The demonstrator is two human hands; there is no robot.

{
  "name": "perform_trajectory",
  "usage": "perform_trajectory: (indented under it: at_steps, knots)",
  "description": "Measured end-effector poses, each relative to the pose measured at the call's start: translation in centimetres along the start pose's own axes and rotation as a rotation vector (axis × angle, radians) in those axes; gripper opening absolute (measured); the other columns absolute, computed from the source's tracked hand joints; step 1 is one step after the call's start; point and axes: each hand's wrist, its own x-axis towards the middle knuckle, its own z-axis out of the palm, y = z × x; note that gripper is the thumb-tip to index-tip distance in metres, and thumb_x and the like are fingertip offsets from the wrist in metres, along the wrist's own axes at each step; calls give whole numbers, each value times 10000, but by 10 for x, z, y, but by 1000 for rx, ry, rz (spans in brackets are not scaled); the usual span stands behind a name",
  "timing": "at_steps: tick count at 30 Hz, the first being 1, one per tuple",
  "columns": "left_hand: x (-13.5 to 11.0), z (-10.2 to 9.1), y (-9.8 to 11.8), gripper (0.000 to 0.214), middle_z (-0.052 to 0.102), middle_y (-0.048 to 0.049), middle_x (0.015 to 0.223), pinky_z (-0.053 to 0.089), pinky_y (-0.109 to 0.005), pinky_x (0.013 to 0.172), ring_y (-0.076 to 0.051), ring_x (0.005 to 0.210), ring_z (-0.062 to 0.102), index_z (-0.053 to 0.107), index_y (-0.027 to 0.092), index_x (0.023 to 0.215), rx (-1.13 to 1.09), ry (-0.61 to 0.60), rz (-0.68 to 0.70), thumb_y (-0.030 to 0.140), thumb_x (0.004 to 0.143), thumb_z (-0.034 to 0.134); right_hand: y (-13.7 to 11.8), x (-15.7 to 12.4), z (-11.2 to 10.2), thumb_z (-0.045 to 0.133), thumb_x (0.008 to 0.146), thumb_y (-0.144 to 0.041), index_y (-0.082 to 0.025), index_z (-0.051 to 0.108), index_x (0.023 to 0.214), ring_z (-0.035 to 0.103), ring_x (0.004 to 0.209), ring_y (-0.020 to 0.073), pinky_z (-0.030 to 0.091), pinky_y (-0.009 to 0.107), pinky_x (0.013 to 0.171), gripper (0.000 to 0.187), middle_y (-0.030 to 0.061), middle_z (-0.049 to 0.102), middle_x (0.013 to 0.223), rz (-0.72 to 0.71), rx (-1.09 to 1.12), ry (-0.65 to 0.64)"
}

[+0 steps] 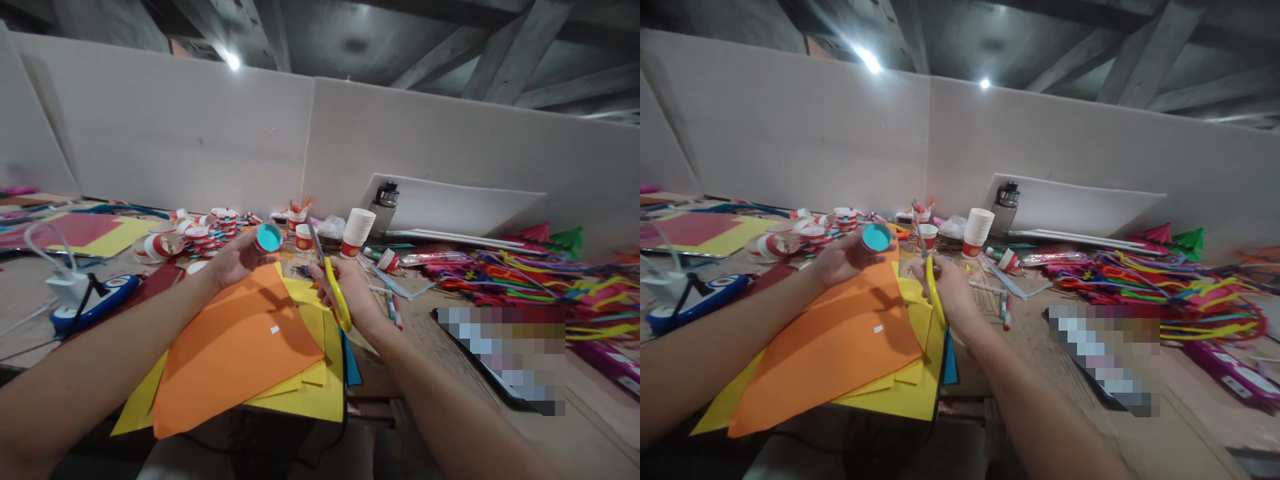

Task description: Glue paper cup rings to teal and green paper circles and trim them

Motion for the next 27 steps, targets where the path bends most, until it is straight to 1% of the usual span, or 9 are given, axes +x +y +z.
perform_trajectory:
  at_steps: [3,5,8,12,15,18,21,23,27]
  knots:
    - [5,-15,26,404,705,-122,1052,563,-295,677,-227,918,691,643,162,1078,-65,187,162,485,847,566,-5,-6,-1,635,764,-494,-178,659,797,594,611,145,392,225,522,319,33,656,714,-110,-342,-78]
    - [6,-23,43,431,708,-120,1035,560,-289,655,-221,886,694,655,162,1020,-99,216,236,538,840,544,-8,-12,3,673,737,-454,-196,680,858,619,716,170,386,234,578,286,45,692,808,-141,-492,-121]
    - [6,-31,58,455,713,-108,1009,554,-277,623,-203,826,694,667,162,925,-136,232,309,579,844,503,-11,-21,10,663,739,-424,-227,666,931,618,714,173,348,233,558,275,34,702,815,-122,-602,-194]
    - [7,-36,60,473,719,-108,981,548,-277,602,-197,781,690,667,168,870,-157,254,324,612,821,512,-14,-27,17,575,788,-336,-226,644,948,619,706,177,326,236,550,206,43,698,813,-134,-707,-293]
    - [8,-37,57,477,720,-110,974,548,-278,607,-198,778,692,668,173,888,-156,272,308,624,788,551,-18,-29,19,541,794,-283,-209,633,993,636,764,201,352,248,586,232,70,703,871,-168,-768,-355]
    - [7,-38,56,474,722,-113,978,552,-279,632,-192,787,691,671,169,914,-170,252,303,612,791,556,-26,-29,18,535,799,-237,-194,644,1038,646,827,233,380,272,629,266,108,704,922,-218,-853,-403]
    - [6,-35,55,473,720,-117,996,551,-280,634,-194,800,693,668,163,941,-168,216,273,599,802,550,-38,-26,17,548,798,-210,-192,692,949,647,796,247,390,292,628,210,120,705,856,-219,-943,-466]
    - [4,-31,54,491,715,-124,1011,549,-287,628,-204,815,696,660,157,991,-150,192,248,596,801,551,-46,-20,19,575,811,-264,-195,707,920,645,788,242,404,295,637,185,113,704,845,-239,-907,-445]
    - [-3,-22,56,473,690,-133,1102,551,-300,670,-229,918,684,629,164,1113,-98,143,248,528,818,565,-57,0,38,544,866,-406,-192,693,1030,634,842,211,431,283,678,308,96,707,932,-308,-679,-356]
